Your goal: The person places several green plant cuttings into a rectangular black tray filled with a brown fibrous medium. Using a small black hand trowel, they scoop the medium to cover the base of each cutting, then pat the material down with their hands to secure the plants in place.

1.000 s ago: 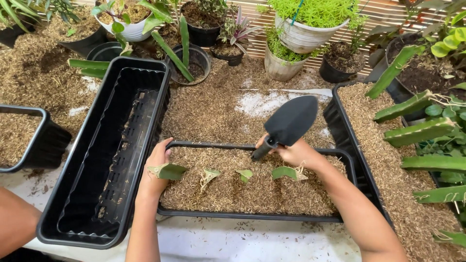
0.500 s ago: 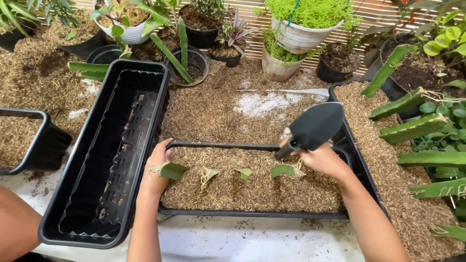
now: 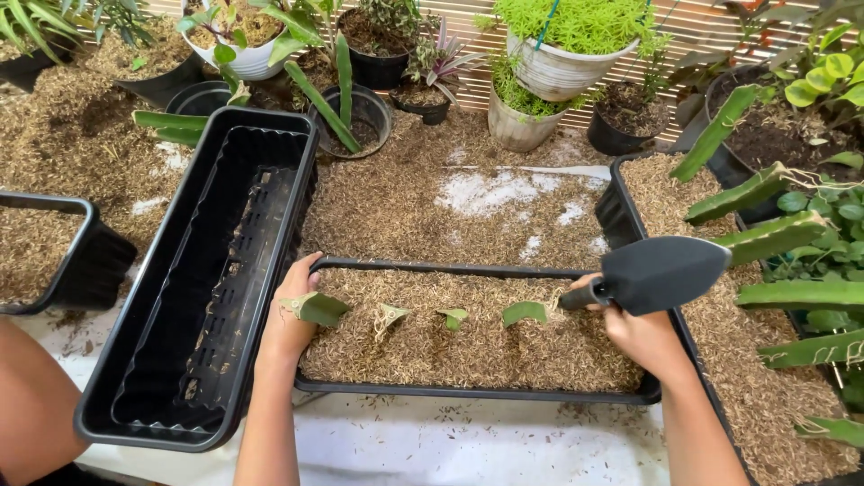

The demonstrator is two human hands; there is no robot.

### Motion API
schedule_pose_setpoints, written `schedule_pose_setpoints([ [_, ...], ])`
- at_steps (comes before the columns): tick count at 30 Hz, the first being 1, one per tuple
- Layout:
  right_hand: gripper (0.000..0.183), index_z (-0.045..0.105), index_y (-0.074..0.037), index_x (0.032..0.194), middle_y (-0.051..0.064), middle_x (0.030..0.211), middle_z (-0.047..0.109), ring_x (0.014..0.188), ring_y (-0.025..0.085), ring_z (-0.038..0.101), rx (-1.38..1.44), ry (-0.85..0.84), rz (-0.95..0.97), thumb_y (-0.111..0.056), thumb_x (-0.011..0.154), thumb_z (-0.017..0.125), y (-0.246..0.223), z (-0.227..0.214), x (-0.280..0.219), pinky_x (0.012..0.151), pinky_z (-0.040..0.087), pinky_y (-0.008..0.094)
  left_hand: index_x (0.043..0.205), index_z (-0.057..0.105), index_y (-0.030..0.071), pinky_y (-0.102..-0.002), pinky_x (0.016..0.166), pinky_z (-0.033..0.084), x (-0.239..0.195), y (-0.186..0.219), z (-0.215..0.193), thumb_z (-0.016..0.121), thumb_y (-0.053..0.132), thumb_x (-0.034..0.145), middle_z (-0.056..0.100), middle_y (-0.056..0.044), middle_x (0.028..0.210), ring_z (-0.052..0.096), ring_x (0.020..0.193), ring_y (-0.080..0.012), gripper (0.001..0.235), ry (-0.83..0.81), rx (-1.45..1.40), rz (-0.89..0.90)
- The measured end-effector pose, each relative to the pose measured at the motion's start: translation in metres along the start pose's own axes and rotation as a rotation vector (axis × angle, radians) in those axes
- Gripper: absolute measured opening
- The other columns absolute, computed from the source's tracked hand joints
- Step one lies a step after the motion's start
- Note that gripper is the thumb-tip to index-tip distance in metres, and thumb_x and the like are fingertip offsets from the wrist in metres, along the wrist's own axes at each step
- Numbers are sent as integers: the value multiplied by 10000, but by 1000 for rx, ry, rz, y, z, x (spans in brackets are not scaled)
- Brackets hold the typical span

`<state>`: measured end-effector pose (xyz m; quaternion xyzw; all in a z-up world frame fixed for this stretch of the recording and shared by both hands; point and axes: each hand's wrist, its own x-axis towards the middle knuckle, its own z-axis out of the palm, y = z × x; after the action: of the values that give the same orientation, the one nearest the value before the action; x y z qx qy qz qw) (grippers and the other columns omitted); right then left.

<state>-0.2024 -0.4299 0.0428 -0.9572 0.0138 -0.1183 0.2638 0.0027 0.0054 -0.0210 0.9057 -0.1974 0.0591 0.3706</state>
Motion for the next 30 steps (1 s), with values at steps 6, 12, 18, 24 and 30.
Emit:
schedule_pose_setpoints([
  [6,251,740,-46,1026,124,924,781,868,242,766,13,99,17,83,853,611,9,2,-17,946,530,349,1403,550,109,-584,908,548,-1,0,-1,400,188,1102,635,-195,1266,653,1120,-452,346,-16,-16,-25],
  [12,219,764,-93,1005,121,935,791,909,253,768,-112,104,92,-11,807,718,1,-6,-21,908,547,361,1406,551,83,-572,903,552,-1,5,-3,405,163,1102,641,-217,1251,661,1099,-461,346,-9,-9,1],
  [18,231,670,28,1139,210,973,709,963,367,716,-162,134,206,-61,926,654,-23,-25,26,893,549,479,1409,556,95,-571,916,549,0,1,-1,409,179,1102,645,-202,1260,661,1111,-448,350,-3,-19,-10],
  [24,328,636,26,1209,188,1009,665,1017,392,693,-506,45,252,-188,960,650,-1,-19,99,849,565,539,1413,554,81,-588,906,549,-1,8,-4,404,180,1101,640,-231,1250,655,1099,-480,360,8,-42,-16],
  [30,432,801,-93,1056,169,1022,780,1007,392,746,-747,-381,415,-422,800,687,123,67,154,808,557,593,1437,526,79,-602,915,548,-5,7,-5,378,212,1109,632,-234,1276,657,1091,-484,383,1,12,-67],
])
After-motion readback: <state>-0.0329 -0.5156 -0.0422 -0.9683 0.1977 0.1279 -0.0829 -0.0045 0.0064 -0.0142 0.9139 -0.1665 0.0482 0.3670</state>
